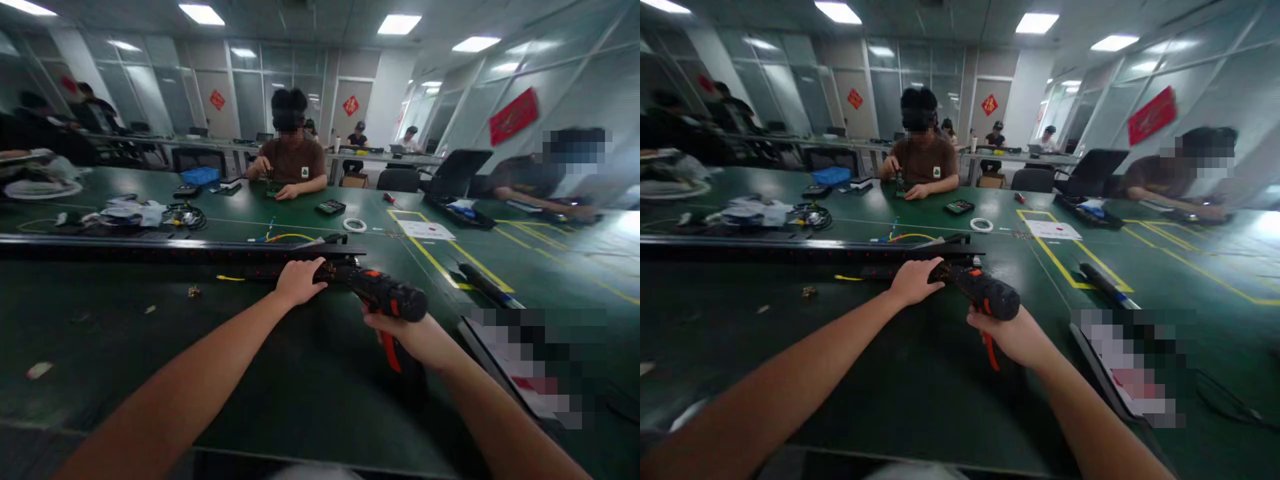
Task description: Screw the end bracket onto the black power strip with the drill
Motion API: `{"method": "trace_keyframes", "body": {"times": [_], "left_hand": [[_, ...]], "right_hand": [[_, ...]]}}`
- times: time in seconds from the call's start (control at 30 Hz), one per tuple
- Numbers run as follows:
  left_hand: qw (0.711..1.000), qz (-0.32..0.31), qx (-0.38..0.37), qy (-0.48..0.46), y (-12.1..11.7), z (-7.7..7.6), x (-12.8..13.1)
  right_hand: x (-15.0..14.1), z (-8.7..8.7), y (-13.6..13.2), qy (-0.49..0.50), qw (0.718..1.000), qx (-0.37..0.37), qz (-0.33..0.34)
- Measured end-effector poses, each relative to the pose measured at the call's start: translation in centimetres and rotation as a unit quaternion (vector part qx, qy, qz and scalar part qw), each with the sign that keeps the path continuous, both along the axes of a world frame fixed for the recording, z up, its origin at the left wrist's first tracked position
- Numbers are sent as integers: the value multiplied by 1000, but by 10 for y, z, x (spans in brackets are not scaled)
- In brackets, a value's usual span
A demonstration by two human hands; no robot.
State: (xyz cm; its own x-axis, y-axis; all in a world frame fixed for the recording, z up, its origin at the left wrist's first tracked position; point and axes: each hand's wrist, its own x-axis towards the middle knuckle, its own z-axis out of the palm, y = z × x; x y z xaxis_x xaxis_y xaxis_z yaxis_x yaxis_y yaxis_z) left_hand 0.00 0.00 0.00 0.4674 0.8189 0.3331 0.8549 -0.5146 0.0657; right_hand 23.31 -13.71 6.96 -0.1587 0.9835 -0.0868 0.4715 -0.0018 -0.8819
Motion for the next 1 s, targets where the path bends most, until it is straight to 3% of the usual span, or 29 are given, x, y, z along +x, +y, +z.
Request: {"method": "trace_keyframes", "body": {"times": [0.4, 0.63, 1.0], "left_hand": [[1000, -4, -14, -23, 2, -1, 2], [1000, -4, -12, -23, 2, -1, 2], [1000, -4, -10, -24, 0, 2, 2]], "right_hand": [[-3, 9, 0, 21, 999, -33, -4], [0, 5, 0, 4, 1000, 5, 19], [2, 8, -2, -4, 1000, -9, 9]]}}
